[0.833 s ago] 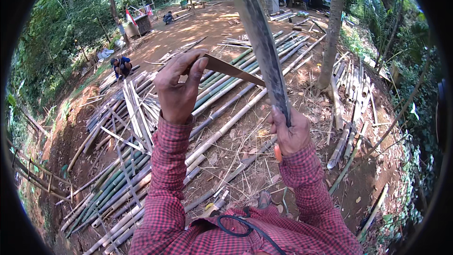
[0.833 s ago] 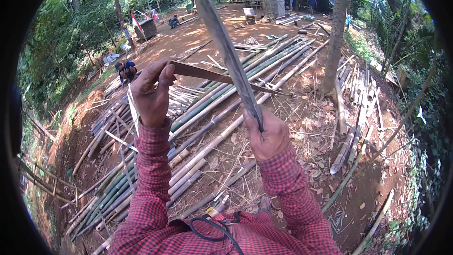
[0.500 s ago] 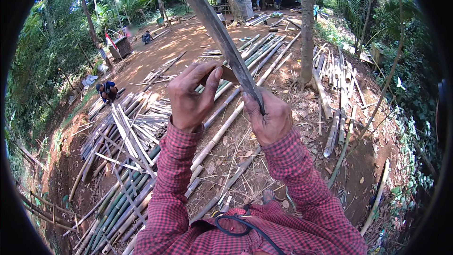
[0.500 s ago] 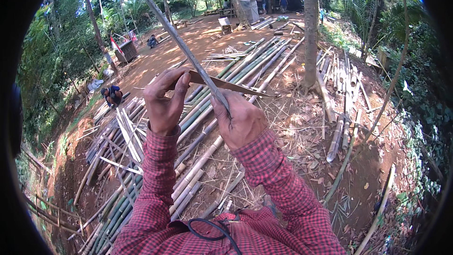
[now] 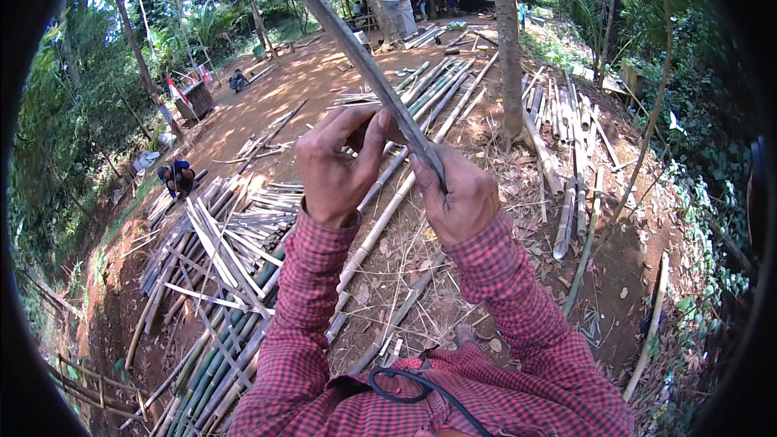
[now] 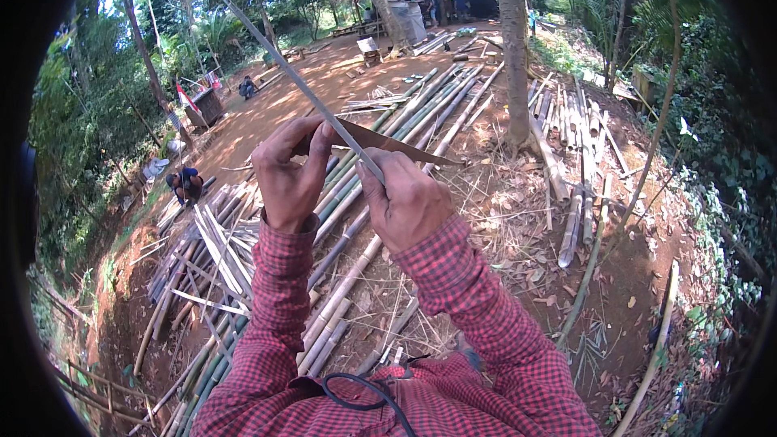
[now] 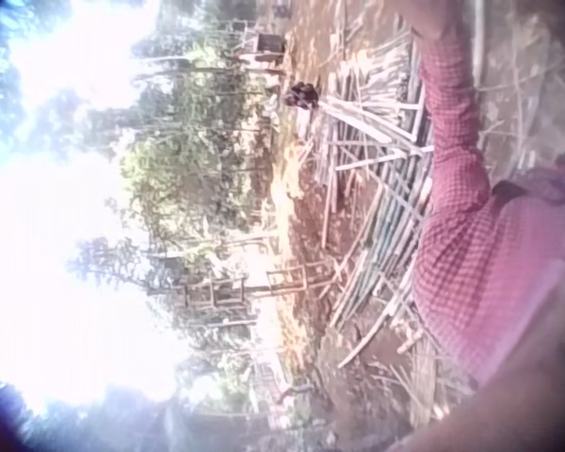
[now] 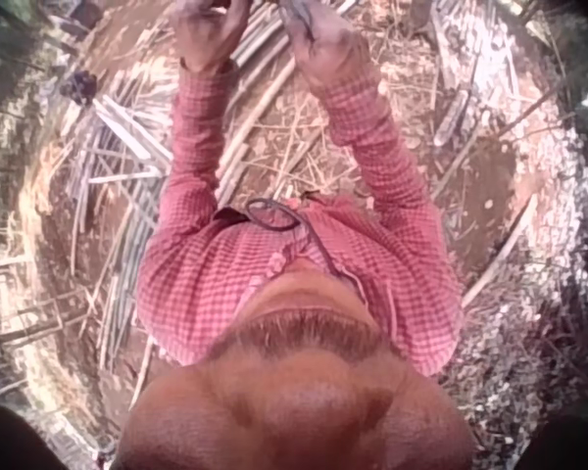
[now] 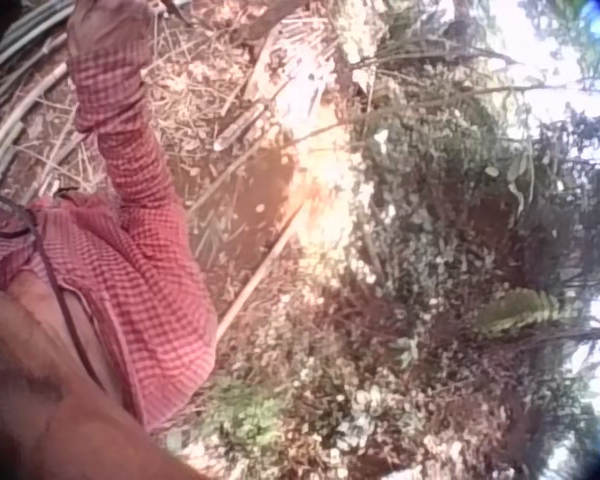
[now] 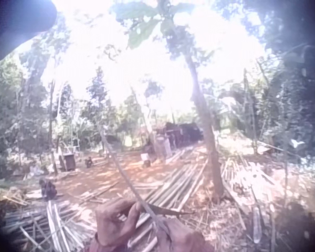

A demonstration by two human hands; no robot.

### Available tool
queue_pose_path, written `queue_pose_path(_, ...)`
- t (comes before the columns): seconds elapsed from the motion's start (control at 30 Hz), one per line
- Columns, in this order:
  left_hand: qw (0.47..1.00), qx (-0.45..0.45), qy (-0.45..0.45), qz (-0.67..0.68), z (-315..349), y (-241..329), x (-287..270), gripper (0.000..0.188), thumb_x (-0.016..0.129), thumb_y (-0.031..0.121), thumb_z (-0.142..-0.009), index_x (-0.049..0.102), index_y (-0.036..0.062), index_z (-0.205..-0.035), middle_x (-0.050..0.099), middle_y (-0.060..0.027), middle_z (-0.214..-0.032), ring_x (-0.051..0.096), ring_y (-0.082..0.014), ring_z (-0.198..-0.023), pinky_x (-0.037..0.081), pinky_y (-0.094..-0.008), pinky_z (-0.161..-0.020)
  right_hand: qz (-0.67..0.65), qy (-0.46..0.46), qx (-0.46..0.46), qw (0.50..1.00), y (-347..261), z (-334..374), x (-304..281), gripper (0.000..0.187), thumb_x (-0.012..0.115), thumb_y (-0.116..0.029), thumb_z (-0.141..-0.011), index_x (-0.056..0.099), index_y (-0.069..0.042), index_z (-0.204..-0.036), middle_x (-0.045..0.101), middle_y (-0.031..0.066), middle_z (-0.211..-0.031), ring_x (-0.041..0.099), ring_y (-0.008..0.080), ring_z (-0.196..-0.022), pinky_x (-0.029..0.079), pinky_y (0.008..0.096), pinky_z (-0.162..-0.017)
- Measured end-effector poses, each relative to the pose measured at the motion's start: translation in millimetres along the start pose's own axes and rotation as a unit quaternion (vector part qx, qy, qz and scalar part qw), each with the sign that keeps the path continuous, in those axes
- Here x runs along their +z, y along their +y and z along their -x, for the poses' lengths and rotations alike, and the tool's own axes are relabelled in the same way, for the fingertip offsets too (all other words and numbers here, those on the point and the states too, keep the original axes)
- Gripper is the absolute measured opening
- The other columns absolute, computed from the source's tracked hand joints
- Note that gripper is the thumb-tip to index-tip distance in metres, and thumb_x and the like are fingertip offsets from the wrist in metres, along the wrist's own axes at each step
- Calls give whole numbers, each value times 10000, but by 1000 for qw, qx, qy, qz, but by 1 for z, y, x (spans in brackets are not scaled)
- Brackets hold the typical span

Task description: The person uses a machete to split long bamboo poles into thin strips. They repeatedly strike the bamboo with the blade to drive it through the material, then pull the resulting strips apart by hand. The processed bamboo strips are dropped onto a pile on the ground.

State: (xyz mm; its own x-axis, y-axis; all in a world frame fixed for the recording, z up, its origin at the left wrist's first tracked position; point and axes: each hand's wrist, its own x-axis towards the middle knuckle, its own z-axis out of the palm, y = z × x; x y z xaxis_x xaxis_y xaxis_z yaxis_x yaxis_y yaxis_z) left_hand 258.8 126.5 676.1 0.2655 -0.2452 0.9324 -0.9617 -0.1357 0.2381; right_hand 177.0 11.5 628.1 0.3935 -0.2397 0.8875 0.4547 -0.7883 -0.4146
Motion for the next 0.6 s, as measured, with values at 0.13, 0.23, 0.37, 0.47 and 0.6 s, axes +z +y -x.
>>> queue_pose_path(0.13,1000,13,5,-5,2,-2,0,110,604,108,-773,638,7,-804,616,-77,-678,585,-109,-547,442,-217,-487,0,-4,16,1000,0,2,-1,264,500,-246,-856,588,2,-871,538,104,-555,553,200,-471,428,318,-443)
queue_pose_path(0.23,1000,25,10,-12,3,-4,-1,106,602,106,-774,637,10,-801,616,-73,-679,579,-106,-541,439,-218,-485,-8,-1,21,1000,3,1,0,278,500,-257,-857,587,6,-878,540,110,-556,560,208,-481,437,322,-456)
queue_pose_path(0.37,1000,18,6,-9,2,-4,-3,102,597,103,-776,634,11,-797,616,-72,-684,573,-105,-533,433,-216,-481,23,-64,41,997,-2,0,-3,312,435,-282,-882,569,-6,-938,609,147,-802,618,269,-649,512,341,-551)
queue_pose_path(0.47,1000,16,5,-2,1,-6,-5,104,596,106,-777,633,11,-796,614,-71,-678,570,-104,-529,429,-214,-476,26,-68,46,996,-3,-1,0,315,431,-283,-884,569,-5,-936,609,145,-804,618,267,-647,513,340,-551)
queue_pose_path(0.6,999,3,-26,-18,-1,-5,-9,122,587,69,-780,624,-36,-830,621,-91,-690,594,-112,-608,459,-217,-547,24,-71,49,996,-3,-2,1,311,429,-281,-885,569,-7,-933,606,142,-801,615,269,-644,510,338,-551)
